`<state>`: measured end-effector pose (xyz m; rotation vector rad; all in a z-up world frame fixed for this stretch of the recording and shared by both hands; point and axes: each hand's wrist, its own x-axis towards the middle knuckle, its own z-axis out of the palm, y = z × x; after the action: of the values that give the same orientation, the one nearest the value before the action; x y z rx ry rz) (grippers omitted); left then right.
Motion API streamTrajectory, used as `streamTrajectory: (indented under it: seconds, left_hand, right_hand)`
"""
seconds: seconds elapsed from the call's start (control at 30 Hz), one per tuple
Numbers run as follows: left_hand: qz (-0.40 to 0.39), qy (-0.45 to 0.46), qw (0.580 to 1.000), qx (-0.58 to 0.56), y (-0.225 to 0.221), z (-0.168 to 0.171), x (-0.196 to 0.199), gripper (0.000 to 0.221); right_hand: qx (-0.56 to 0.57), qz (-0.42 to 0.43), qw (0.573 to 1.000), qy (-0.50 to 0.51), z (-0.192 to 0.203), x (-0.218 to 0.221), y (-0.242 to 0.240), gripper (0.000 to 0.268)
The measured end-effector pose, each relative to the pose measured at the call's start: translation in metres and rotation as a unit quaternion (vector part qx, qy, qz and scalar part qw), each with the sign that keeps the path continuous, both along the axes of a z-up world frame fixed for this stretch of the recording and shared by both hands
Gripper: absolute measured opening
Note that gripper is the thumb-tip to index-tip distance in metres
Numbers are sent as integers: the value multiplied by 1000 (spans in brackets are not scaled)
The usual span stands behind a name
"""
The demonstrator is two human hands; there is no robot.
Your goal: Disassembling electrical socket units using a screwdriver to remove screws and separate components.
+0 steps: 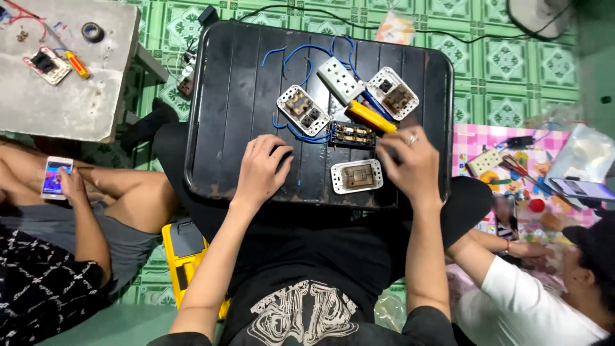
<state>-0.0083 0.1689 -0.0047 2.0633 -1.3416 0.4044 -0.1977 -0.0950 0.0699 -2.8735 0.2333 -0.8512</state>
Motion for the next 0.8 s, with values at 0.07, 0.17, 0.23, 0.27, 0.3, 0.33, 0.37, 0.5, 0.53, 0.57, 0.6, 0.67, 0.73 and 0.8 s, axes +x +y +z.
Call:
streamTrajectory:
  seconds: [0.07, 0.17, 0.23, 0.27, 0.3, 0.33, 0.37, 0.5, 0.53, 0.57, 0.6, 0.67, 0.73, 0.8]
  left_hand:
    - [-1, 8, 1000, 2, 1, 4, 0, 10]
    - [-4, 21, 1000, -1, 2, 7, -1, 10]
    - [1, 22, 1000, -5, 1, 0, 0, 10]
    - [6, 21, 1000, -5, 1, -3, 0, 11]
    - [8, 21, 1000, -7, 1, -1, 0, 11]
    - [7, 17, 1000, -5, 0, 1, -1, 11]
    - [7, 14, 1000, 0, 2, 2, -3, 10]
    - [6, 11, 1000, -5, 3, -2, -2, 12]
    - [5, 9, 1000, -9, 3, -2, -3, 12]
    - [2, 7, 1000, -12, 3, -2, -3, 11]
    - [0, 7, 1000, -11, 4, -1, -5, 11]
    - [0, 14, 1000, -17, 3, 3, -6, 10]
    - [-1, 12, 1000, -15, 3, 3, -7, 10]
    - [-8, 11, 1000, -7, 3, 5, -7, 11]
  right_hand:
    - [111, 29, 993, 1, -3, -21, 15, 9]
    - [168, 49, 985, 0, -20, -40, 32, 32]
    - [185, 54, 981, -16, -34, -42, 42, 43]
    - [204, 59, 977, -33, -41, -44, 47, 54]
    - [202, 61, 977, -33, -43, -44, 46, 54]
    - [215, 62, 974, -39, -46, -45, 44, 56]
    - [230, 63, 970, -45, -49, -46, 45, 58]
    - [226, 71, 970, -49, -43, -47, 49, 56]
    - [224, 69, 971, -48, -41, -46, 50, 56]
    - [223, 65, 972, -48, -40, -47, 52, 55]
    - [224, 63, 971, -48, -42, -48, 51, 55]
    - [240, 49, 969, -37, -45, -51, 49, 51]
    - [242, 47, 969, -37, -46, -53, 45, 51]
    - [248, 38, 967, -38, -50, -55, 42, 52]
